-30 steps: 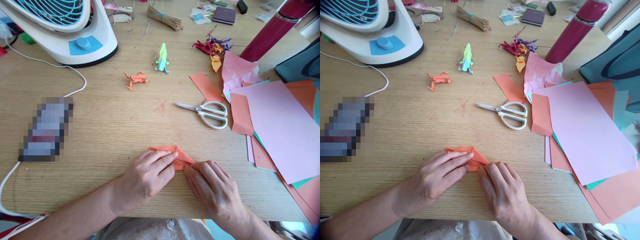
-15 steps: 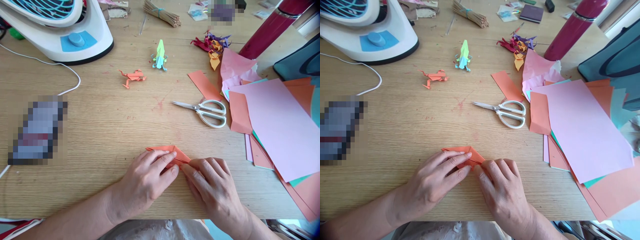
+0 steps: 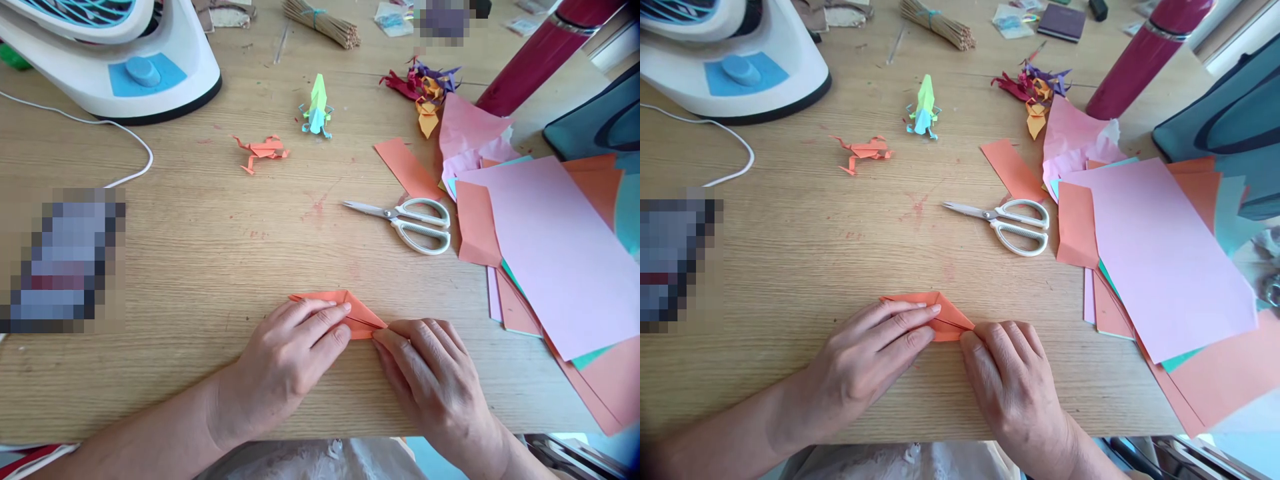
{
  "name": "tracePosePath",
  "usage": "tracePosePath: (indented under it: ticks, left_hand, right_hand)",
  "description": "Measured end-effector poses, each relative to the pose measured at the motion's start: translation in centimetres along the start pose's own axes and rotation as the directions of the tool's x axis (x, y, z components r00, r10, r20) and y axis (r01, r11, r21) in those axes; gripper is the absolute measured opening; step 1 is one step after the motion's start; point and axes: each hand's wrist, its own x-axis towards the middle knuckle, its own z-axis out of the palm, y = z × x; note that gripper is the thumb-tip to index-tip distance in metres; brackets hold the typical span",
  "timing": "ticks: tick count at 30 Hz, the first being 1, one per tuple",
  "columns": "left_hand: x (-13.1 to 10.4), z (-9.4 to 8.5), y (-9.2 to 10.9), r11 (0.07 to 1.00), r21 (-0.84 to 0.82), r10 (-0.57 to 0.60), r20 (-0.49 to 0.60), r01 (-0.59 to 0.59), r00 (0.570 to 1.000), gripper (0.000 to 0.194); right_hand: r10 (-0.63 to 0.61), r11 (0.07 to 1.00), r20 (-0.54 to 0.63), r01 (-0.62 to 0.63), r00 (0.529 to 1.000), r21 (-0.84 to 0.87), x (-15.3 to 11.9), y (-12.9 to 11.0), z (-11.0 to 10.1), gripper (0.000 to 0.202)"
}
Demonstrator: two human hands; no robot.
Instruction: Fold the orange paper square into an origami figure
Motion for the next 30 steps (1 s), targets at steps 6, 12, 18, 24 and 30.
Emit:
tracePosePath:
  ticks: [6,12,18,24,30]
  left_hand:
    - [0.1,0.2,-0.1,0.998,-0.058,-0.041,-0.009,0.041,0.999,0.014]
    - [0.4,0.4,-0.2,0.997,-0.069,-0.037,-0.006,0.037,0.999,0.012]
    - [1.0,0.4,-0.1,0.997,-0.012,-0.071,0.051,0.072,0.996,0.014]
    - [1.4,0.4,0.2,0.988,-0.030,-0.147,0.070,0.150,0.987,0.018]
    - [1.9,0.2,0.1,0.951,-0.156,-0.253,0.105,0.267,0.962,0.016]
  right_hand:
    - [0.053,0.998,0.014,-0.053,0.998,-0.014,0.2,0.1,-0.1,0.015]
    - [0.143,0.988,0.033,-0.145,0.989,0.062,0.9,0.3,0.0,0.011]
    - [0.205,0.972,0.027,-0.206,0.978,0.108,1.1,0.5,-0.2,0.011]
    - [0.209,0.975,0.025,-0.210,0.978,0.067,1.8,-0.1,-0.1,0.007]
    - [0.257,0.947,0.076,-0.267,0.963,0.181,2.7,-0.2,0.2,0.012]
